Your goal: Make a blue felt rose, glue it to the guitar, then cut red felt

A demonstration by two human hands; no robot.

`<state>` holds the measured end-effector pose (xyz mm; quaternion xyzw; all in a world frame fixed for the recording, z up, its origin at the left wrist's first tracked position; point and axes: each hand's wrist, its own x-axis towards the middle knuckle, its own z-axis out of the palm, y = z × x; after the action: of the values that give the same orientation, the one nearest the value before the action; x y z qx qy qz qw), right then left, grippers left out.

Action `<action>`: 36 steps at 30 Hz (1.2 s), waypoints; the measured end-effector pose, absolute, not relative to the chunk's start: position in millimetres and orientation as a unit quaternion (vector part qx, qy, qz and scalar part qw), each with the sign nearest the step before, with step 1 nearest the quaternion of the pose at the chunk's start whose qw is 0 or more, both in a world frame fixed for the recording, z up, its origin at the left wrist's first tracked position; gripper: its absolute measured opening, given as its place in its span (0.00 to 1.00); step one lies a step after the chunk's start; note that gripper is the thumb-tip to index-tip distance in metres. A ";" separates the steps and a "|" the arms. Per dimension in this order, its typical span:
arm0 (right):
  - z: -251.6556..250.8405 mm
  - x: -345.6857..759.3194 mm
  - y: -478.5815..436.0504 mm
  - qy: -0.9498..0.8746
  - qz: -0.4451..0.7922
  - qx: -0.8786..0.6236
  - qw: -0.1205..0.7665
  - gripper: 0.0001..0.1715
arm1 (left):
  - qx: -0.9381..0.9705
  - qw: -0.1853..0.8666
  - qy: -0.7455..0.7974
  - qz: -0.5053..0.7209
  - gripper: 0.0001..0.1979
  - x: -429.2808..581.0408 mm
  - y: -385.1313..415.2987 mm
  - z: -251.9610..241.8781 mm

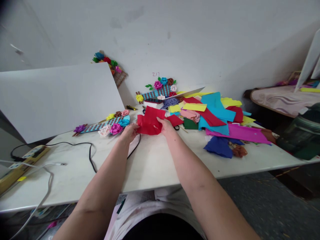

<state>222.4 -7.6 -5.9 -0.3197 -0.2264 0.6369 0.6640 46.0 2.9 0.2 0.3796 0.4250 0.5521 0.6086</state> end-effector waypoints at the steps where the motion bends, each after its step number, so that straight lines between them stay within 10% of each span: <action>1: -6.5 222.0 -7.5 -0.230 0.639 -0.321 0.661 0.04 | 0.382 0.612 0.426 0.546 0.08 46.0 2.8 0.1; 36: -16.5 205.7 -6.2 -0.294 0.705 -0.291 0.576 0.07 | 0.458 0.600 0.397 0.522 0.11 55.5 -4.4 -7.5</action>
<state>205.7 -6.2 -16.5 -0.2907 -0.2943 0.7052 0.5759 55.5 -4.4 -7.5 0.4577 0.3968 0.5223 0.6002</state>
